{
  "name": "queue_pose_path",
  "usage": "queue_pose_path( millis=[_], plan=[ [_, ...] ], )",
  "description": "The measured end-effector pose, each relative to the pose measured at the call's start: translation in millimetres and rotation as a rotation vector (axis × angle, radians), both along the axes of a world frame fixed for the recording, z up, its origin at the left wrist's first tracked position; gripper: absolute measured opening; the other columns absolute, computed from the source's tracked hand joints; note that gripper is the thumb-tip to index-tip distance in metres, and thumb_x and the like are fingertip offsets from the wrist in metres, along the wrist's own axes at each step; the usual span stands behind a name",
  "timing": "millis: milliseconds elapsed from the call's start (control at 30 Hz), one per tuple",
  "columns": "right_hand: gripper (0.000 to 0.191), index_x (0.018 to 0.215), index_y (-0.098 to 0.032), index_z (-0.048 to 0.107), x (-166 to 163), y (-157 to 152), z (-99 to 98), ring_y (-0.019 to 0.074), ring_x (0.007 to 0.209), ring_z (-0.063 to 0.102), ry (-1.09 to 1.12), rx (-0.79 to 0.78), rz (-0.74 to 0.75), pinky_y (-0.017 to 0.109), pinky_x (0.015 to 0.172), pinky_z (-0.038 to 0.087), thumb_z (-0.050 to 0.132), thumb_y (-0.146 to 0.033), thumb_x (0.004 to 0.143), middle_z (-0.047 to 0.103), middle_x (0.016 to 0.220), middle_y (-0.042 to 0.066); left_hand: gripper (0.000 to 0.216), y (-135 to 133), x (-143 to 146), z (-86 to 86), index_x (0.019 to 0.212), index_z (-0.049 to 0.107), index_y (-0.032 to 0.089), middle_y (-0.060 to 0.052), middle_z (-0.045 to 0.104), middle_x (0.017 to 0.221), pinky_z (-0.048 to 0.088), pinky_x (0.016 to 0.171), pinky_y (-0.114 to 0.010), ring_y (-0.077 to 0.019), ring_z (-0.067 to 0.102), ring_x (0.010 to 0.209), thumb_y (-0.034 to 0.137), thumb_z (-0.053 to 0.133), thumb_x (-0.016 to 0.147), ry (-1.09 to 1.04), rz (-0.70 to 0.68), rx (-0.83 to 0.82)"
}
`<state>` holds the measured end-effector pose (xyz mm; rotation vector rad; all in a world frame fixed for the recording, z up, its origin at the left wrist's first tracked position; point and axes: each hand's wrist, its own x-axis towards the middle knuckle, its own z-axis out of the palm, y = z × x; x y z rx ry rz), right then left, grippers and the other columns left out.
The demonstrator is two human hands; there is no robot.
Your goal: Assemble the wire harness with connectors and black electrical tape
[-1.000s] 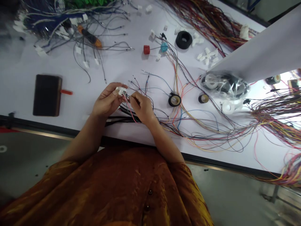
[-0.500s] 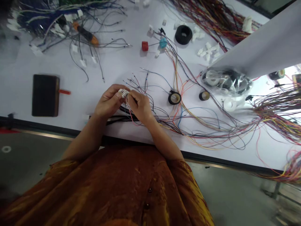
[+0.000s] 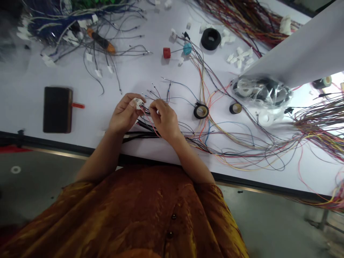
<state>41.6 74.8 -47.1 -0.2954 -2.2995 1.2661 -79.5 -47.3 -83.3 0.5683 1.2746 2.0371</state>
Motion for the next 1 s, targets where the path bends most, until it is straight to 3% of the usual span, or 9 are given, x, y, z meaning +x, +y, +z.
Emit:
queue_pose_path(
  millis=[133, 400, 633, 800, 867, 1000],
  plan=[
    [0.022, 0.077, -0.022, 0.045, -2, 0, 0.6, 0.0136, 0.074, 0.051, -0.029, 0.011, -0.028, 0.028, 0.072, 0.043, 0.051, -0.020, 0.098, 0.054, 0.075, -0.001, 0.024, 0, 3, 3.6, 0.097, 0.069, 0.021, -0.003, 0.069, 0.094, 0.051, 0.064, -0.019, -0.0084, 0.062, 0.072, 0.043, 0.072, 0.091, -0.133, -0.001, -0.011],
    [0.024, 0.076, -0.021, 0.050, -1, 2, 0.5, 0.0128, 0.069, 0.050, -0.099, 0.024, 0.029, 0.029, 0.069, 0.040, 0.054, -0.025, 0.099, 0.054, 0.071, -0.001, 0.015, -1, 3, 12.7, 0.094, 0.070, 0.019, -0.004, 0.068, 0.088, 0.050, 0.061, -0.017, -0.0079, 0.061, 0.066, 0.032, 0.061, 0.098, -0.334, 0.007, -0.104],
    [0.017, 0.094, -0.021, 0.061, 18, 9, -11.8, 0.0159, 0.086, 0.060, -0.028, -0.069, 0.012, 0.031, 0.081, 0.050, 0.052, -0.034, 0.100, 0.066, 0.091, 0.004, 0.027, -3, -10, 21.2, 0.093, 0.068, 0.017, -0.003, 0.067, 0.085, 0.052, 0.062, -0.017, -0.0079, 0.061, 0.065, 0.014, 0.042, 0.099, -0.552, 0.003, -0.038],
    [0.020, 0.095, -0.020, 0.063, 56, 37, -21.3, 0.0169, 0.083, 0.062, -0.144, -0.109, -0.227, 0.032, 0.077, 0.051, 0.052, -0.036, 0.096, 0.068, 0.090, 0.005, 0.043, -2, -10, 24.7, 0.085, 0.065, 0.015, -0.002, 0.056, 0.068, 0.040, 0.044, -0.018, -0.0072, 0.048, 0.050, 0.028, 0.029, 0.106, -0.680, -0.049, -0.004],
    [0.017, 0.091, -0.019, 0.064, 72, 48, -26.2, 0.0165, 0.077, 0.061, -0.233, -0.091, -0.256, 0.031, 0.072, 0.049, 0.054, -0.033, 0.093, 0.067, 0.083, 0.004, 0.052, -1, -8, 23.7, 0.082, 0.065, 0.016, 0.001, 0.047, 0.060, 0.032, 0.039, -0.019, -0.0070, 0.040, 0.044, 0.039, 0.026, 0.108, -0.655, -0.071, -0.010],
    [0.016, 0.085, -0.018, 0.067, 92, 58, -32.1, 0.0160, 0.075, 0.060, -0.343, -0.056, -0.257, 0.030, 0.072, 0.047, 0.054, -0.025, 0.088, 0.067, 0.078, 0.003, 0.054, -2, -8, 12.2, 0.080, 0.064, 0.021, 0.003, 0.036, 0.053, 0.027, 0.038, -0.022, -0.0074, 0.033, 0.043, 0.062, 0.037, 0.102, -0.541, -0.108, -0.057]
  ],
)
